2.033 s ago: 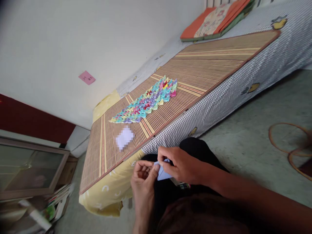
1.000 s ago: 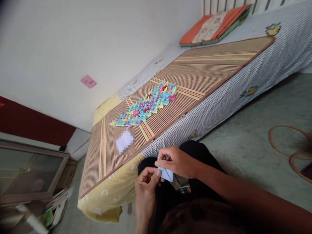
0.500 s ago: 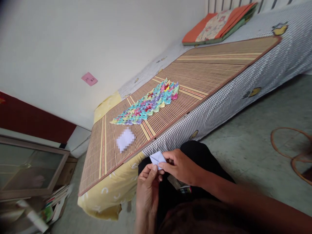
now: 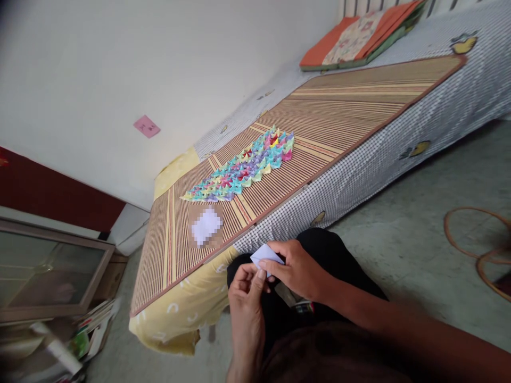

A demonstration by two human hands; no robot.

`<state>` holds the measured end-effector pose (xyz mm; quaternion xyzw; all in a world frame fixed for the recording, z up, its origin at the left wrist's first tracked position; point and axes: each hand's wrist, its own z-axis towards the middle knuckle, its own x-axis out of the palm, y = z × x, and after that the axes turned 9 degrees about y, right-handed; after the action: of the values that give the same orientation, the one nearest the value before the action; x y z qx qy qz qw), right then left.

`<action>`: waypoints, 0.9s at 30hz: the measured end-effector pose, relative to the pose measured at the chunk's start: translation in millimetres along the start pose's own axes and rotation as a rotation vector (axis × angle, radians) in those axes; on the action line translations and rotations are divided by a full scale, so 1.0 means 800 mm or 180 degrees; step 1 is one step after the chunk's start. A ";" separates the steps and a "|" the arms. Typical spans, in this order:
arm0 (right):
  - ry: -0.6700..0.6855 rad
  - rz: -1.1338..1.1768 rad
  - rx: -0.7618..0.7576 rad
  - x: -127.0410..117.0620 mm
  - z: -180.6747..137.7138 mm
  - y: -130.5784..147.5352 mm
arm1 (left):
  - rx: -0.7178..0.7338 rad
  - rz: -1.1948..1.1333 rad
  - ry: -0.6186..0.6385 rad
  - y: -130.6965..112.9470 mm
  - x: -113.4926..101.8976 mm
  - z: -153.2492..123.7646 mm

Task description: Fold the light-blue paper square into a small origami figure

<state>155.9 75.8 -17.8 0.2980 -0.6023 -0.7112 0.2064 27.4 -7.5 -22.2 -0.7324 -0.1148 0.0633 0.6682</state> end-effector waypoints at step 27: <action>-0.0203 -0.0441 -0.0267 -0.007 -0.004 -0.006 | -0.0150 -0.0185 -0.0032 -0.016 -0.013 0.014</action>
<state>162.2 78.1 -21.7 0.3072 -0.5562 -0.7575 0.1497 13.8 1.7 -11.4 -0.7439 -0.1409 0.0449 0.6517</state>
